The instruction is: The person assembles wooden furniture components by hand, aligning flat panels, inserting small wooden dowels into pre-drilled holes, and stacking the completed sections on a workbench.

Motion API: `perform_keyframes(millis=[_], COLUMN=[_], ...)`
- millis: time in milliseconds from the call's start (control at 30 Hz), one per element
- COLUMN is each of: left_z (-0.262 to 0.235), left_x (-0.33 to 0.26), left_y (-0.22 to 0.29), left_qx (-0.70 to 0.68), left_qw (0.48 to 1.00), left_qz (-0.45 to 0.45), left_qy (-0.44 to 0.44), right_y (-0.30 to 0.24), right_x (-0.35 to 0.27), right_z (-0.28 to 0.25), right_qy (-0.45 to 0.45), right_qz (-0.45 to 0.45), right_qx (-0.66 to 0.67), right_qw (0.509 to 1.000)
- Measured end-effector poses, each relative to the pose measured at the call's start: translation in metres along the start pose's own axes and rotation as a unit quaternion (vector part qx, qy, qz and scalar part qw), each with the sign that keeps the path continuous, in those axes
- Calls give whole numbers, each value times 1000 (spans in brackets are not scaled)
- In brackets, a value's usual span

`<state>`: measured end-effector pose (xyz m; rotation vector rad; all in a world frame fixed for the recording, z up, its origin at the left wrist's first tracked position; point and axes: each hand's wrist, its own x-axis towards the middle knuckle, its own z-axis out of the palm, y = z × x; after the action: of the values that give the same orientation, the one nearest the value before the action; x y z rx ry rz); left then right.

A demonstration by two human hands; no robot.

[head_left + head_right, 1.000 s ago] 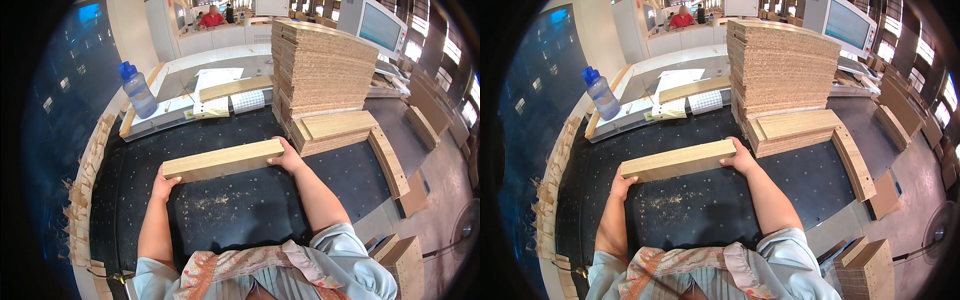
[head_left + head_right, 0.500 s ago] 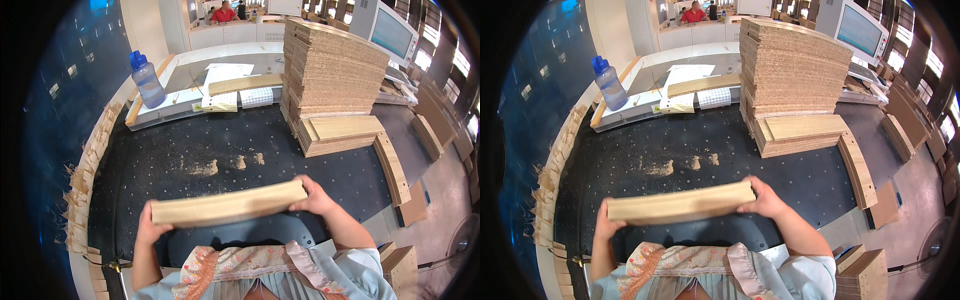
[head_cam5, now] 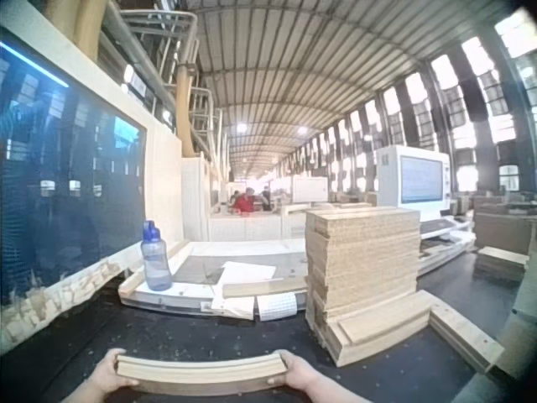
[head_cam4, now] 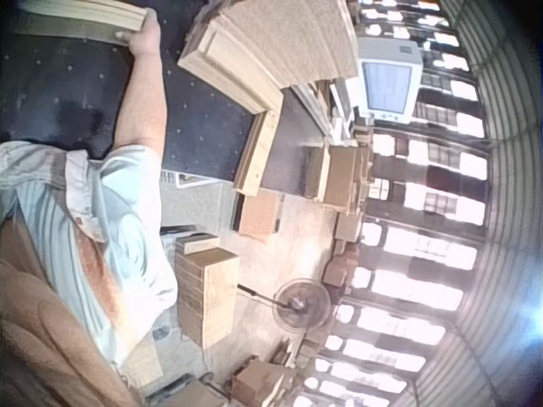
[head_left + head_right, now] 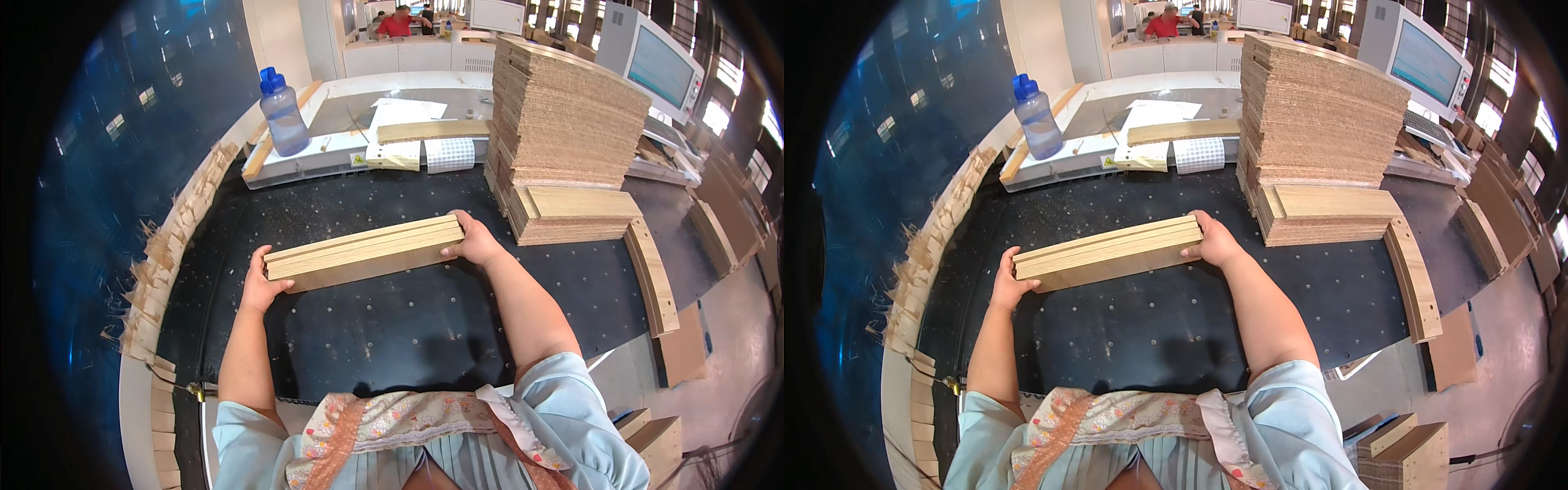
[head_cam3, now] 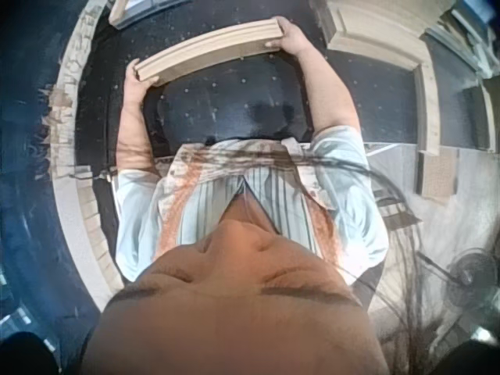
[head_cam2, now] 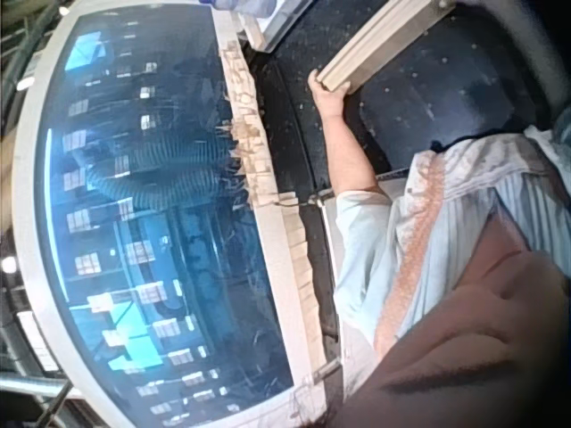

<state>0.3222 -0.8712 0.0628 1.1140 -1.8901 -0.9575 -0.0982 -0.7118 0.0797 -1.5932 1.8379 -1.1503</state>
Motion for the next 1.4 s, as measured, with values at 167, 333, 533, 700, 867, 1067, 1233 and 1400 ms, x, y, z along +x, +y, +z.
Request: perform_keyframes(millis=[167,333,533,700,867,1067,1233,1400], left_z=[-22,-36,7,53,37,14,90,106], left_x=[-37,-66,-61,-63,-80,-68,-51,-48], left_y=[23,11,90,94,130,152,120,110], left_qx=[-128,132,484,461,430,-30,-296,-376], left_qw=[989,986,851,865,866,904,937,916], left_qz=[65,86,174,131,254,292,187,136], left_qy=[-21,-62,-110,-149,34,312,-15,-18], right_y=[-19,-13,-106,-112,-112,-128,-113,-109], right_x=[-36,-66,-63,-38,-45,-36,-39,-42], right_z=[-16,-9,25,94,81,82,117,126], right_qy=[-23,-96,-104,-166,-50,-17,-58,-20], right_qz=[-47,28,-188,-183,-218,-86,-150,-175], right_qx=[36,21,-383,-387,-239,297,465,409], right_qw=[998,995,898,888,945,951,871,895])
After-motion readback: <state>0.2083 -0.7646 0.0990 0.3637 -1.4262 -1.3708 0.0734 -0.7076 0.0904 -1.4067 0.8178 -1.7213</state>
